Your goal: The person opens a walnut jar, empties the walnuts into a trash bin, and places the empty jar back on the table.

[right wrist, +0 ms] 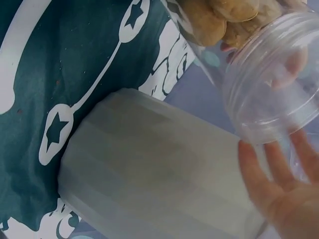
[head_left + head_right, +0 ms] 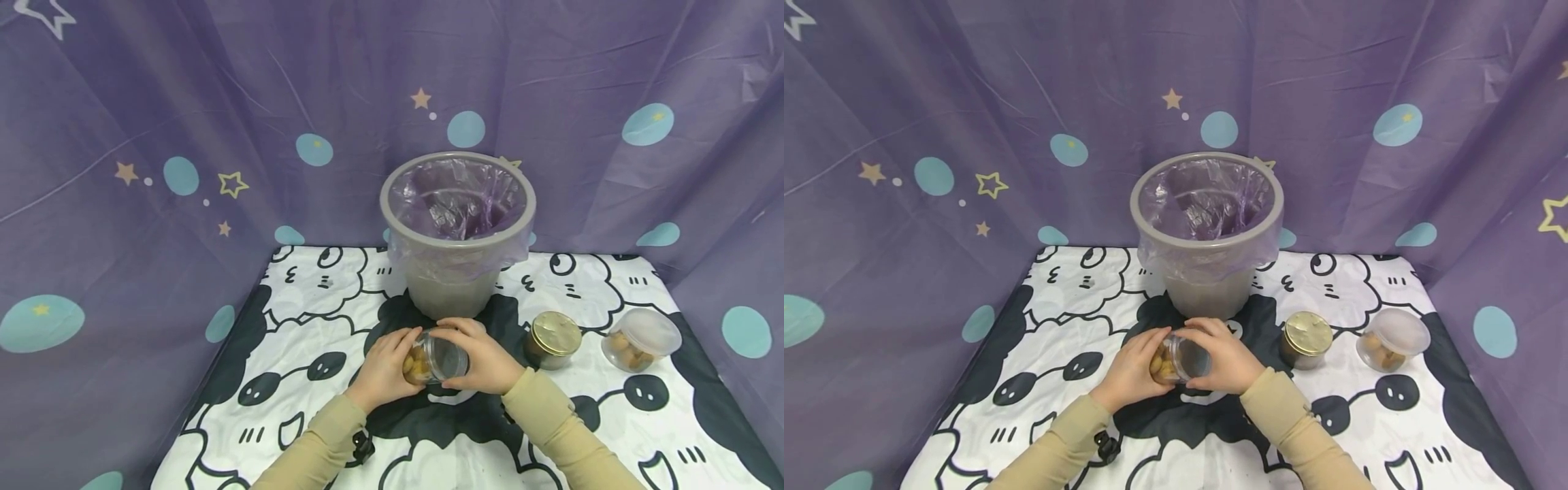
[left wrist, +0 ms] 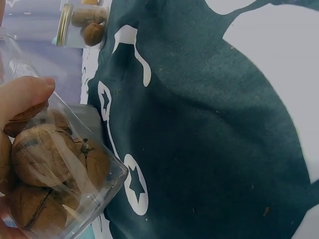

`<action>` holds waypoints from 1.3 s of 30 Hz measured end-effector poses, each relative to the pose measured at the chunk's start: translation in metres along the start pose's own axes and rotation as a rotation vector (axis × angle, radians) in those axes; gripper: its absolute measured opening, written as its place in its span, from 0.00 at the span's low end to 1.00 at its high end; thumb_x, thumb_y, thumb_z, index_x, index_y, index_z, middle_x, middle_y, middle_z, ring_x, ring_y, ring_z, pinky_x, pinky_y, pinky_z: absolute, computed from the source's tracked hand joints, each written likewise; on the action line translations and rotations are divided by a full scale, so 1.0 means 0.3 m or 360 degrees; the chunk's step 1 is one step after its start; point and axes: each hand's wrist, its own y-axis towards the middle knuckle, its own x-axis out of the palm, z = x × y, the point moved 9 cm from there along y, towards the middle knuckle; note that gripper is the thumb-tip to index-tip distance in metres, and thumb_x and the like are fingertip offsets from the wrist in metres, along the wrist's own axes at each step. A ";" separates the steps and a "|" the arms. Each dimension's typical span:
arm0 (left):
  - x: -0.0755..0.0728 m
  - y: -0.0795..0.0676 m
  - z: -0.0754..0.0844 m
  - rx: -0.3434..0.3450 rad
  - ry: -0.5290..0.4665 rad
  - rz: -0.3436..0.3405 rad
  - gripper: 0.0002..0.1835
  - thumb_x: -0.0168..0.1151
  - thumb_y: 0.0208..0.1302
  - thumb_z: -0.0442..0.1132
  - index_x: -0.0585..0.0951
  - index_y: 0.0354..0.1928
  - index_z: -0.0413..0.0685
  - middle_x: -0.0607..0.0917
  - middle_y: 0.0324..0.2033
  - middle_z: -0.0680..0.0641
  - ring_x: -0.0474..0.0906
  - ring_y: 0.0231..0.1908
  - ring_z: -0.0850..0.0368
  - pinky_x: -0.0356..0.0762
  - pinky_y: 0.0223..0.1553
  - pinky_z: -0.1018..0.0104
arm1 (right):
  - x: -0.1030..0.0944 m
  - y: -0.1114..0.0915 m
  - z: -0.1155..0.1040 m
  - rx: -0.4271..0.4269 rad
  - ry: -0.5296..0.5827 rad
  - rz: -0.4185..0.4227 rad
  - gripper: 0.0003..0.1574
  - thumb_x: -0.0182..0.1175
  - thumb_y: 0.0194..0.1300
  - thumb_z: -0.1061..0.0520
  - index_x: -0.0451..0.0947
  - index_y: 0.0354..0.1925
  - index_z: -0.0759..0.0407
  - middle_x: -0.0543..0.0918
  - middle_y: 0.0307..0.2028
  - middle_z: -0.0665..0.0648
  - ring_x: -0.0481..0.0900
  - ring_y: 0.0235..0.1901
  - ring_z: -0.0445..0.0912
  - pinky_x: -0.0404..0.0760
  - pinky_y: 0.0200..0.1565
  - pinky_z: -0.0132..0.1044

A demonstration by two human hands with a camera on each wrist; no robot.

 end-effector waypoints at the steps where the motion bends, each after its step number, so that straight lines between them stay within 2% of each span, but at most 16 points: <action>1: 0.001 -0.001 0.000 0.0000 -0.0001 -0.0002 0.55 0.81 0.31 0.52 0.65 0.66 0.48 0.76 0.53 0.44 0.76 0.52 0.48 0.75 0.54 0.52 | -0.001 0.000 -0.005 -0.0046 -0.0002 0.0006 0.48 0.81 0.35 0.52 0.74 0.58 0.50 0.70 0.60 0.57 0.67 0.59 0.54 0.76 0.52 0.51; 5: 0.001 -0.002 0.003 0.0009 -0.0007 0.0010 0.55 0.81 0.31 0.52 0.66 0.66 0.49 0.76 0.53 0.45 0.76 0.52 0.49 0.76 0.54 0.53 | -0.013 0.000 -0.034 -0.0268 -0.0004 0.0110 0.39 0.79 0.39 0.52 0.77 0.53 0.52 0.74 0.57 0.55 0.70 0.58 0.52 0.74 0.53 0.50; 9: 0.003 -0.002 0.008 0.0024 0.0000 0.0018 0.54 0.80 0.31 0.52 0.66 0.66 0.48 0.76 0.53 0.46 0.76 0.51 0.51 0.76 0.53 0.54 | -0.022 -0.004 -0.061 -0.0452 0.0041 0.0193 0.31 0.77 0.42 0.55 0.80 0.48 0.55 0.78 0.53 0.57 0.73 0.55 0.53 0.75 0.53 0.49; 13: 0.009 -0.004 0.007 0.0010 0.0019 0.0004 0.55 0.80 0.31 0.52 0.66 0.66 0.49 0.75 0.53 0.46 0.76 0.52 0.51 0.75 0.54 0.55 | -0.022 -0.005 -0.088 -0.0572 0.0121 0.0192 0.27 0.75 0.45 0.59 0.80 0.46 0.58 0.80 0.49 0.58 0.76 0.52 0.54 0.77 0.54 0.44; 16: 0.011 -0.006 0.007 0.0001 0.0024 -0.0005 0.55 0.80 0.30 0.53 0.66 0.66 0.49 0.76 0.53 0.46 0.76 0.52 0.51 0.75 0.55 0.55 | -0.028 -0.004 -0.102 -0.0584 0.0161 0.0195 0.26 0.75 0.45 0.60 0.81 0.45 0.58 0.82 0.47 0.57 0.78 0.51 0.53 0.77 0.55 0.41; 18: 0.011 -0.006 0.009 0.0005 0.0023 -0.0004 0.55 0.80 0.30 0.53 0.66 0.66 0.49 0.76 0.53 0.46 0.76 0.52 0.51 0.75 0.54 0.54 | -0.038 -0.001 -0.103 -0.0519 0.0157 0.0228 0.27 0.76 0.44 0.60 0.81 0.45 0.58 0.81 0.47 0.57 0.78 0.49 0.52 0.78 0.53 0.41; 20: 0.010 -0.004 0.010 0.0008 0.0025 -0.0001 0.55 0.80 0.30 0.53 0.66 0.66 0.48 0.76 0.53 0.46 0.76 0.51 0.51 0.75 0.54 0.54 | -0.050 0.004 -0.090 -0.0375 0.0115 0.0263 0.29 0.76 0.44 0.57 0.80 0.47 0.58 0.80 0.48 0.56 0.77 0.50 0.51 0.78 0.51 0.43; 22: 0.010 -0.001 0.011 0.0010 0.0029 0.0001 0.55 0.80 0.30 0.54 0.65 0.66 0.48 0.76 0.53 0.46 0.76 0.52 0.51 0.75 0.54 0.54 | -0.054 0.009 -0.062 -0.0173 0.0072 0.0266 0.33 0.76 0.45 0.53 0.79 0.50 0.57 0.79 0.49 0.56 0.76 0.50 0.50 0.79 0.50 0.46; 25: 0.010 0.002 0.011 0.0005 0.0030 -0.0007 0.55 0.80 0.31 0.53 0.65 0.66 0.49 0.75 0.53 0.46 0.76 0.52 0.51 0.75 0.54 0.54 | -0.038 0.010 -0.009 0.0147 0.0005 0.0177 0.39 0.74 0.47 0.45 0.75 0.56 0.55 0.76 0.52 0.57 0.76 0.51 0.51 0.79 0.49 0.49; 28: 0.011 0.002 0.011 0.0006 0.0034 -0.0015 0.55 0.80 0.31 0.53 0.65 0.66 0.49 0.75 0.53 0.46 0.76 0.52 0.50 0.75 0.54 0.54 | -0.007 0.002 0.033 0.0371 -0.0028 0.0058 0.44 0.71 0.48 0.40 0.72 0.60 0.54 0.75 0.53 0.58 0.77 0.49 0.53 0.80 0.48 0.50; 31: 0.011 0.003 0.015 0.0019 0.0062 -0.0015 0.54 0.80 0.31 0.54 0.66 0.66 0.49 0.75 0.53 0.45 0.76 0.52 0.51 0.75 0.54 0.55 | 0.011 -0.003 0.051 0.0465 -0.0074 0.0014 0.47 0.71 0.47 0.37 0.71 0.61 0.55 0.76 0.51 0.60 0.79 0.46 0.55 0.81 0.44 0.49; 39: 0.008 0.000 0.016 0.0047 0.0100 0.0015 0.54 0.80 0.30 0.54 0.66 0.65 0.49 0.76 0.52 0.45 0.76 0.51 0.51 0.75 0.53 0.55 | 0.019 -0.006 0.081 0.0616 -0.0118 0.0005 0.49 0.71 0.45 0.34 0.71 0.59 0.58 0.80 0.46 0.64 0.81 0.40 0.54 0.82 0.38 0.47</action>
